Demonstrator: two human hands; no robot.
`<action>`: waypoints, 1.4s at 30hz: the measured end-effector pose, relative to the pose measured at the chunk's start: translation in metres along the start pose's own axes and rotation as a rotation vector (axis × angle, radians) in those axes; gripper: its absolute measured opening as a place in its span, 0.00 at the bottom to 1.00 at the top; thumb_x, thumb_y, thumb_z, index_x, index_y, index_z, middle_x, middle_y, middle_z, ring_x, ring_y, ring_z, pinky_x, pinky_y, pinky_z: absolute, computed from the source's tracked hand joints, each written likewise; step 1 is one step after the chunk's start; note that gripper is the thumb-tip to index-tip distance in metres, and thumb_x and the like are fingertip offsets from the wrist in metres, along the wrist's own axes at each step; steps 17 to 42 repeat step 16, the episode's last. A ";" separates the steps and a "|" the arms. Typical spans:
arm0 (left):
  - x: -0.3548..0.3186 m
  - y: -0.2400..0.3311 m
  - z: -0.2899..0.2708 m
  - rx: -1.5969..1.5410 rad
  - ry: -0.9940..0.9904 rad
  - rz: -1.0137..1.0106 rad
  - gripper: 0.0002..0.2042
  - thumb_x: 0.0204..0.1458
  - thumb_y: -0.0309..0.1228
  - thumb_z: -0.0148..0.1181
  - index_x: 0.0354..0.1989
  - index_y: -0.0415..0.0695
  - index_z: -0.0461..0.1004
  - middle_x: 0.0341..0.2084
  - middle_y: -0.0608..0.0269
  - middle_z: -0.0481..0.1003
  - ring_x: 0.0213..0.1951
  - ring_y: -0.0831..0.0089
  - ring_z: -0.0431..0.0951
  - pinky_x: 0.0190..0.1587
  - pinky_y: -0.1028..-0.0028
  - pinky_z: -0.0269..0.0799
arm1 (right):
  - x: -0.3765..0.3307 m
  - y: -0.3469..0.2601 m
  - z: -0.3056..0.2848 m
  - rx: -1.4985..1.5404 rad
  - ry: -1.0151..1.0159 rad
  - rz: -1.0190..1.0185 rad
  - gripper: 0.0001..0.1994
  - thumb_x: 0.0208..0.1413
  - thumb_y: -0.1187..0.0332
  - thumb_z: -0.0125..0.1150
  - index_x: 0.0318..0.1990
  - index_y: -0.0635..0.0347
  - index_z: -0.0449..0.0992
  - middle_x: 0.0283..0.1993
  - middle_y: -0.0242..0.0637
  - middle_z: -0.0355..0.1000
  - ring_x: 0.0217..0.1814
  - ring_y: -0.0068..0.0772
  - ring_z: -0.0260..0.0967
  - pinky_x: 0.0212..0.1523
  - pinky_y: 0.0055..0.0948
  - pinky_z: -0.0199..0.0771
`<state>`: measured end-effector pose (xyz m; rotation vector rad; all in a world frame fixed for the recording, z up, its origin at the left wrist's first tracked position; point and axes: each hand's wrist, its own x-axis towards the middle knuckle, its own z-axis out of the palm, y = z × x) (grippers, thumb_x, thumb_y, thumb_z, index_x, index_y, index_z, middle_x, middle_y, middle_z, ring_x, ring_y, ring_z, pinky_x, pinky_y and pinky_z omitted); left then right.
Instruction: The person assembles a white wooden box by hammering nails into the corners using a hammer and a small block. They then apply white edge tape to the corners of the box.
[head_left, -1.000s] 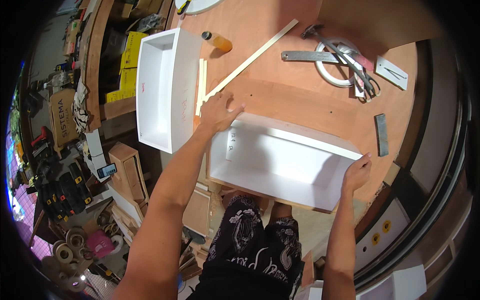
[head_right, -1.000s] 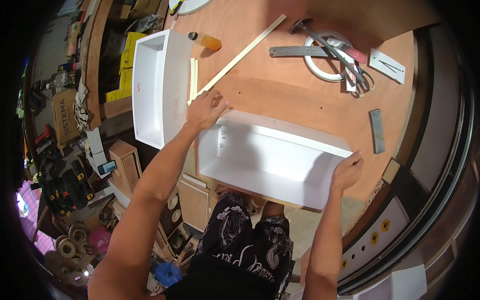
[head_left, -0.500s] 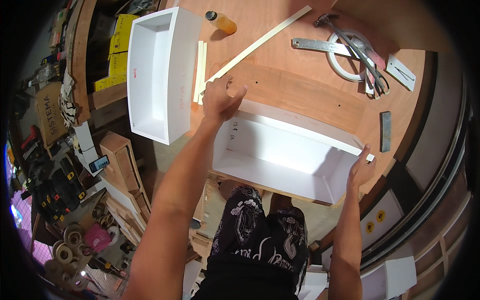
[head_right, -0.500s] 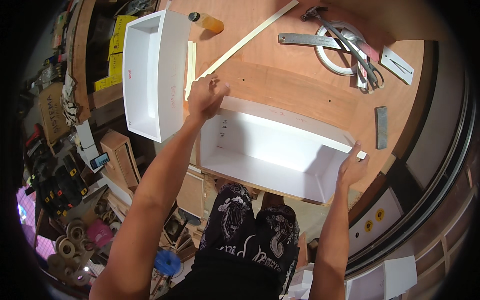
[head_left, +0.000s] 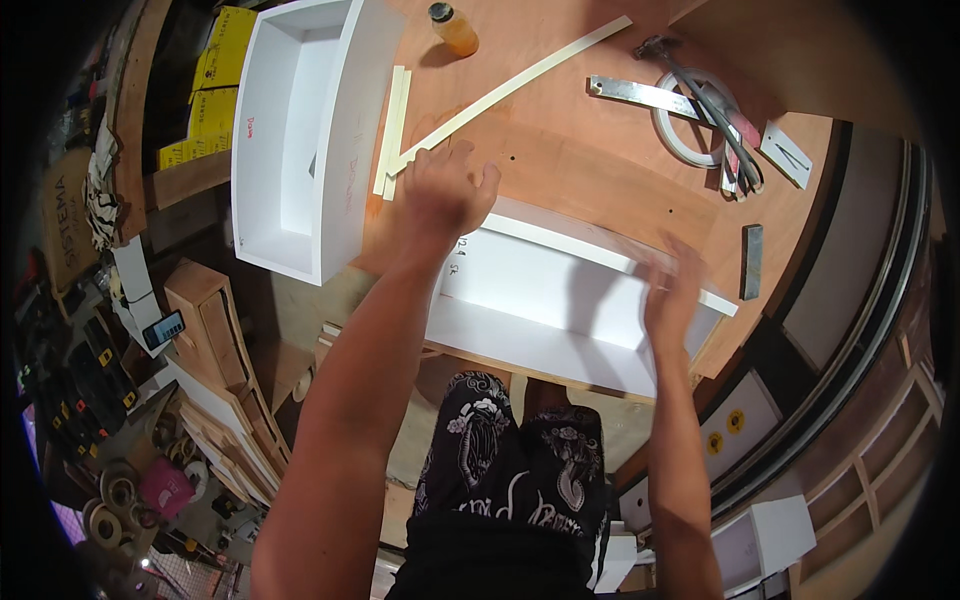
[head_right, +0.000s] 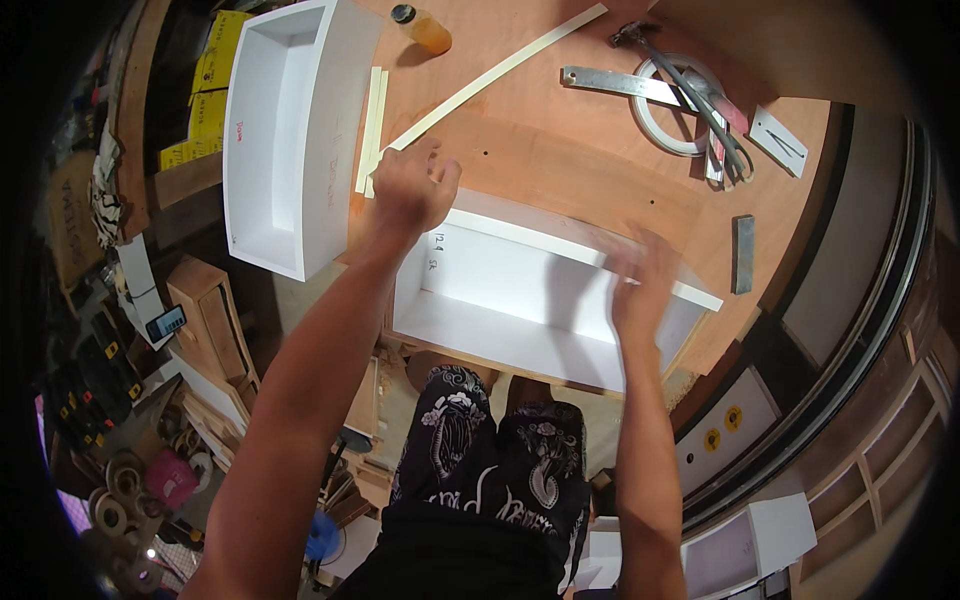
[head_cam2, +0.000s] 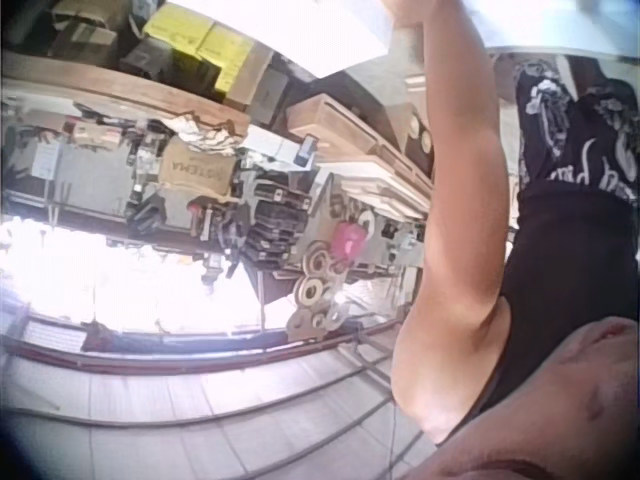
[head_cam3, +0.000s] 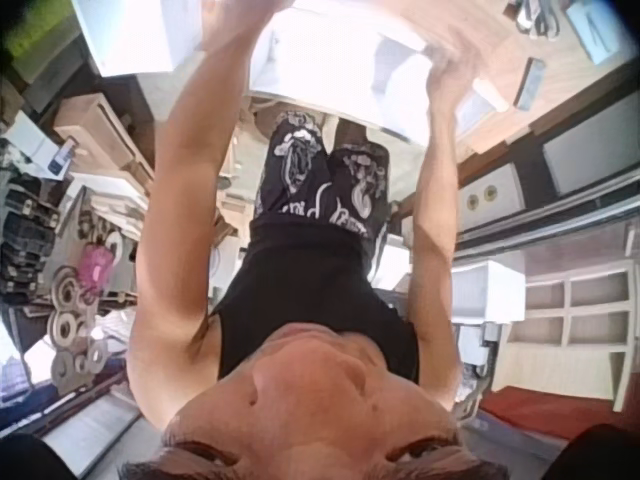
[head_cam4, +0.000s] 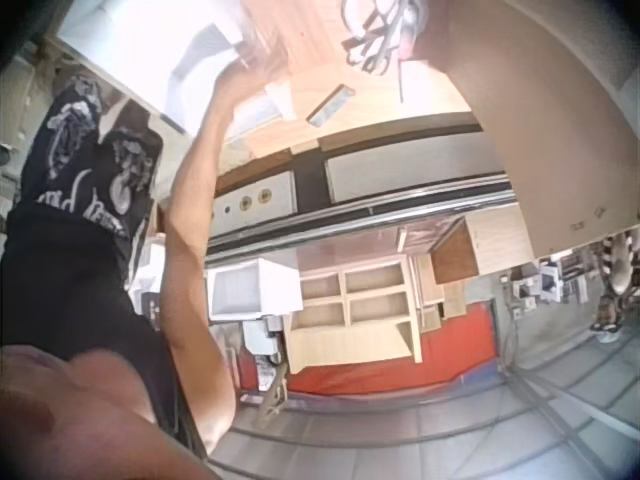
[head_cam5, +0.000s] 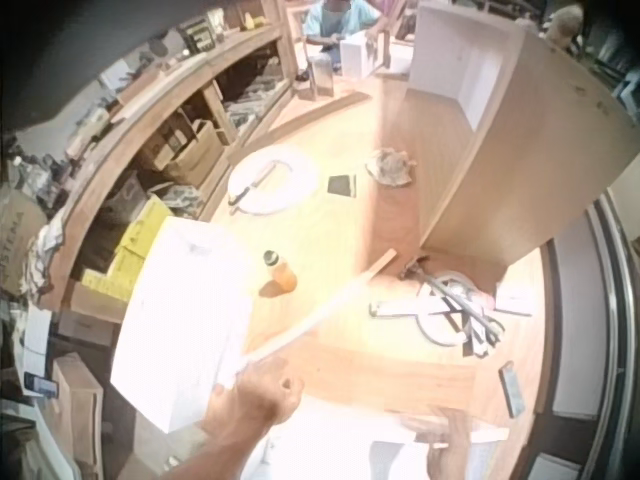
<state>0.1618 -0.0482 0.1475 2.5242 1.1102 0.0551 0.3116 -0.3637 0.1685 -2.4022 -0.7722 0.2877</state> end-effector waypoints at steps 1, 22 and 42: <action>-0.002 -0.002 0.003 -0.001 -0.004 -0.011 0.21 0.55 0.46 0.67 0.49 0.43 0.84 0.32 0.59 0.84 0.48 0.51 0.79 0.52 0.52 0.77 | 0.011 -0.041 0.016 0.044 -0.134 -0.143 0.21 0.61 0.69 0.72 0.63 0.52 0.81 0.54 0.45 0.78 0.57 0.56 0.72 0.61 0.49 0.70; 0.005 -0.001 -0.013 -0.104 -0.244 -0.159 0.27 0.62 0.52 0.62 0.60 0.42 0.80 0.43 0.50 0.86 0.52 0.53 0.82 0.57 0.57 0.77 | 0.031 -0.132 0.114 0.118 -0.343 -0.366 0.13 0.63 0.66 0.70 0.54 0.45 0.87 0.44 0.33 0.86 0.40 0.45 0.79 0.45 0.40 0.79; 0.005 -0.001 -0.013 -0.104 -0.244 -0.159 0.27 0.62 0.52 0.62 0.60 0.42 0.80 0.43 0.50 0.86 0.52 0.53 0.82 0.57 0.57 0.77 | 0.031 -0.132 0.114 0.118 -0.343 -0.366 0.13 0.63 0.66 0.70 0.54 0.45 0.87 0.44 0.33 0.86 0.40 0.45 0.79 0.45 0.40 0.79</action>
